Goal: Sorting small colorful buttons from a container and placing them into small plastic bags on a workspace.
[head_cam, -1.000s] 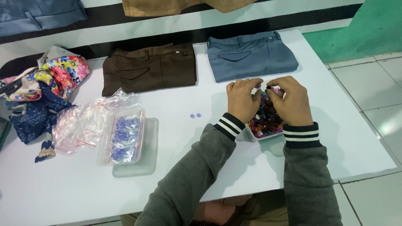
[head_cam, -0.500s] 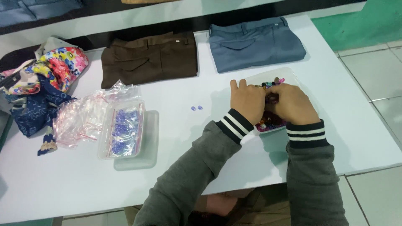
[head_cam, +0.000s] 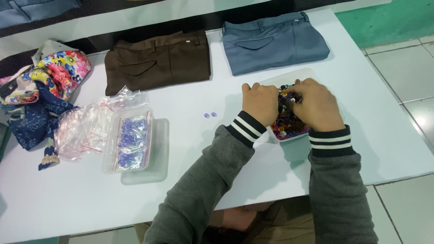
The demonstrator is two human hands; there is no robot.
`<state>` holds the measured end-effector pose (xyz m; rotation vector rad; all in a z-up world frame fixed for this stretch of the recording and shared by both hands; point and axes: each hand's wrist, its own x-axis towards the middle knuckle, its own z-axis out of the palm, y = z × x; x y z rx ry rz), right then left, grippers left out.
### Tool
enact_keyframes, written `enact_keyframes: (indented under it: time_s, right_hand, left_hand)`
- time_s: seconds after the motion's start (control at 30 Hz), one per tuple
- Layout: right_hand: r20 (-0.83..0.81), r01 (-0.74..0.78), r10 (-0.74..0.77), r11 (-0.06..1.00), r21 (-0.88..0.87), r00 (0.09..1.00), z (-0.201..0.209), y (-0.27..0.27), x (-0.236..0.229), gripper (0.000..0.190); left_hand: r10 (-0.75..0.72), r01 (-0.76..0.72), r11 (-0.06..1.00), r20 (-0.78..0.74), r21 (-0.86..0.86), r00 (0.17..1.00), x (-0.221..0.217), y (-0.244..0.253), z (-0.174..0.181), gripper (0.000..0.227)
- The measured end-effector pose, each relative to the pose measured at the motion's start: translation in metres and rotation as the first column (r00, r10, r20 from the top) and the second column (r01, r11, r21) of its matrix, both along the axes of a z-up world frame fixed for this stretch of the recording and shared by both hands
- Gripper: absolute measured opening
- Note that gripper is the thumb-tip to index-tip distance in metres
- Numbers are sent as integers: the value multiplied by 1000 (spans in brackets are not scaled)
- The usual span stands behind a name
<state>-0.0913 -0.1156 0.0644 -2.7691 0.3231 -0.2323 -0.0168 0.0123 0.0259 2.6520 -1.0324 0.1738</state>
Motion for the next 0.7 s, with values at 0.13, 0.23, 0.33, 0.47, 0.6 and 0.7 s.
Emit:
enact_keyframes:
  time_s: [0.13,0.23,0.33,0.47,0.6,0.7]
  right_hand:
    - [-78,26,-30,999,-44,997,-35,-15,11,22]
    - [-70,17,-20,999,-35,997,-27,-14,7,24]
    - [-107,-1,-8,996,-84,994,-19,-8,5,27]
    - [-131,29,-36,998,-58,991,-24,-10,7,23]
    - [-33,46,-46,999,21,998,-14,-10,6,21]
    - [62,34,-41,993,115,997,4,-2,1,20]
  left_hand:
    - [5,-4,1000,-20,15,1000,3,-1,-1,9]
    - [5,-4,999,-35,34,999,1,0,0,8]
    - [-1,4,999,-80,33,997,2,0,2,6]
    - [3,-2,1000,-67,19,998,0,2,5,7]
    - [-12,13,1000,-68,17,998,-1,3,9,8]
    - [-49,47,996,-27,-76,998,-1,5,9,10]
